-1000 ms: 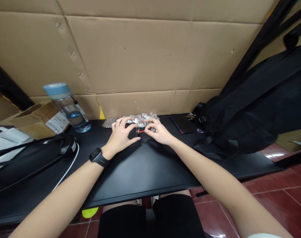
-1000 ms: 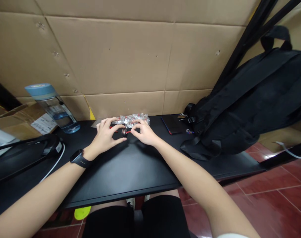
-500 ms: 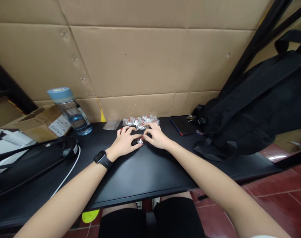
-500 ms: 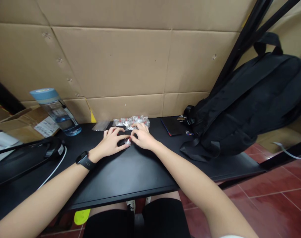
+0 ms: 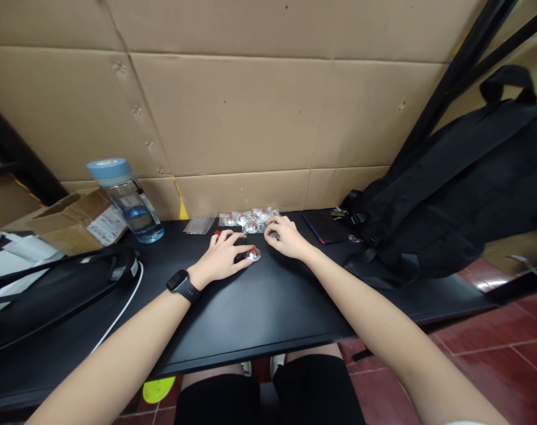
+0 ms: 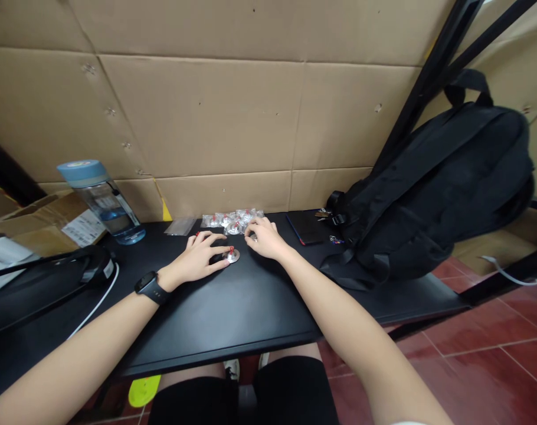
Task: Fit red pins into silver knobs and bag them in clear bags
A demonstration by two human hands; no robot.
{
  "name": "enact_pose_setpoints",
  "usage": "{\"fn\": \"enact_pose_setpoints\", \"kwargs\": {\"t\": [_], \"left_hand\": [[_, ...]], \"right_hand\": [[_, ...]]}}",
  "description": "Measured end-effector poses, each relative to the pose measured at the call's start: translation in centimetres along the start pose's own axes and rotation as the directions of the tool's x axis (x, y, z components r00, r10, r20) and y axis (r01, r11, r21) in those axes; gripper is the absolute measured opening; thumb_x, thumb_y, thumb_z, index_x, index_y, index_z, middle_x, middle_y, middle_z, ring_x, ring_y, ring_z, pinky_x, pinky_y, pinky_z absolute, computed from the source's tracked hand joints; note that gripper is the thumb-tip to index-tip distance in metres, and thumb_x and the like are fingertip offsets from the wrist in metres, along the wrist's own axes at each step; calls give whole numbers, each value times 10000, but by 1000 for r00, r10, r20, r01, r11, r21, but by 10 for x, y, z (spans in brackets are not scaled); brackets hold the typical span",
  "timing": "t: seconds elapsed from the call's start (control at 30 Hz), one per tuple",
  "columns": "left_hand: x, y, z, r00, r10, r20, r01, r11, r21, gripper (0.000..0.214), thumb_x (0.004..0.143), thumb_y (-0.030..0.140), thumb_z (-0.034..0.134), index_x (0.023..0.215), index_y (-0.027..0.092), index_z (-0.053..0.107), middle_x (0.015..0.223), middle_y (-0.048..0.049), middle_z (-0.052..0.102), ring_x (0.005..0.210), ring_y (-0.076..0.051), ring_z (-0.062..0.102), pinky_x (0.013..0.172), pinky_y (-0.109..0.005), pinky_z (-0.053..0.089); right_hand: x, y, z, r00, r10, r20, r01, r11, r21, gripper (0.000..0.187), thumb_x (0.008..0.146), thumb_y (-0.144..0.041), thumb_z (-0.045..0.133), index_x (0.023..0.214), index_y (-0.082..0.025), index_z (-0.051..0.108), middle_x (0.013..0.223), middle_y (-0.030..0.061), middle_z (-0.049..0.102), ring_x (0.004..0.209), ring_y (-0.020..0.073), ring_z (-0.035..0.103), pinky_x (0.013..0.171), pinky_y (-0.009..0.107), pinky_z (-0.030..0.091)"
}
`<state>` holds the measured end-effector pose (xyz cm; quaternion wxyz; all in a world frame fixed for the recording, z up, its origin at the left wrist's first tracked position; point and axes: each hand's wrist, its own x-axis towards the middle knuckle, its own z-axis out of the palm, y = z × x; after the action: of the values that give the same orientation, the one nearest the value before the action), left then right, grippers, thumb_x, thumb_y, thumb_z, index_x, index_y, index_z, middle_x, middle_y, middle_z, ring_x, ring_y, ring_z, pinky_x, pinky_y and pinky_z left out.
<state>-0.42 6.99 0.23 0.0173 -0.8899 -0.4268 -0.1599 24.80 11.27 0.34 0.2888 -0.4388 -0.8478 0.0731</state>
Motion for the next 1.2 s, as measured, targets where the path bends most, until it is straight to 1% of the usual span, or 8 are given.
{"fn": "enact_pose_setpoints", "kwargs": {"t": [0.13, 0.27, 0.43, 0.53, 0.63, 0.73, 1.0, 1.2], "left_hand": [[1, -3, -4, 1000, -4, -17, 4, 1000, 1, 444, 915, 611, 581, 1314, 431, 659, 1429, -62, 563, 1321, -366, 401, 1040, -599, 330], [2, -17, -18, 990, -42, -132, 46, 999, 25, 544, 797, 621, 731, 1273, 359, 695, 1349, -95, 615, 1283, -369, 424, 1015, -545, 344], [0, -44, -20, 960, -108, -259, 140, 984, 107, 270, 885, 336, 646, 1130, 298, 753, 1195, -111, 684, 1168, -340, 493, 948, -533, 373], [-1, -55, -11, 966, -86, -245, 125, 981, 147, 240, 898, 304, 609, 1071, 291, 775, 1193, -111, 685, 1161, -338, 494, 913, -514, 390], [1, -57, -3, 970, -81, -229, 119, 981, 155, 230, 918, 324, 595, 1027, 289, 795, 1194, -112, 683, 1165, -332, 490, 917, -512, 392], [3, -56, -2, 971, -85, -224, 124, 978, 169, 226, 931, 325, 590, 983, 291, 807, 1206, -108, 684, 1183, -339, 479, 924, -526, 381], [6, -58, -4, 971, -63, -230, 108, 976, 187, 230, 940, 363, 606, 856, 277, 802, 1152, -94, 695, 1164, -321, 472, 908, -504, 375], [9, -57, -2, 969, -136, -204, 169, 974, 149, 151, 912, 309, 668, 812, 248, 763, 1136, -76, 680, 1159, -303, 485, 914, -474, 364]], "right_hand": [[1, 13, -6, 998, 51, 39, -50, 998, -22, 101, 882, -236, 640, 976, -223, 674, 1122, 71, 693, 1098, 280, 588, 944, 446, 379], [2, 18, -12, 994, 93, 50, -93, 996, -9, 116, 868, -216, 642, 979, -213, 673, 1080, 64, 718, 1015, 247, 640, 892, 378, 388], [0, 21, -15, 988, 85, 133, -76, 995, -72, 168, 863, -302, 681, 1013, -226, 687, 1097, 71, 728, 1037, 269, 654, 851, 361, 411], [0, 25, -13, 980, 93, 175, -78, 993, -86, 225, 838, -293, 715, 1054, -235, 688, 1101, 69, 736, 1048, 276, 666, 867, 371, 439], [0, 30, -11, 983, 60, 173, -58, 998, -16, 343, 821, -243, 737, 1154, -216, 661, 1170, 94, 723, 1064, 263, 674, 892, 357, 467], [0, 34, -11, 984, 26, 175, -35, 998, 48, 411, 817, -225, 746, 1210, -186, 633, 1124, 106, 721, 1005, 242, 688, 866, 328, 489], [0, 32, -14, 984, 23, 179, -31, 999, 44, 332, 818, -220, 754, 1137, -194, 667, 1051, 81, 740, 935, 221, 700, 828, 296, 491], [1, 29, -16, 981, 27, 192, -28, 1000, 5, 285, 820, -222, 738, 1098, -204, 679, 981, 57, 744, 898, 209, 702, 795, 272, 478]]}}
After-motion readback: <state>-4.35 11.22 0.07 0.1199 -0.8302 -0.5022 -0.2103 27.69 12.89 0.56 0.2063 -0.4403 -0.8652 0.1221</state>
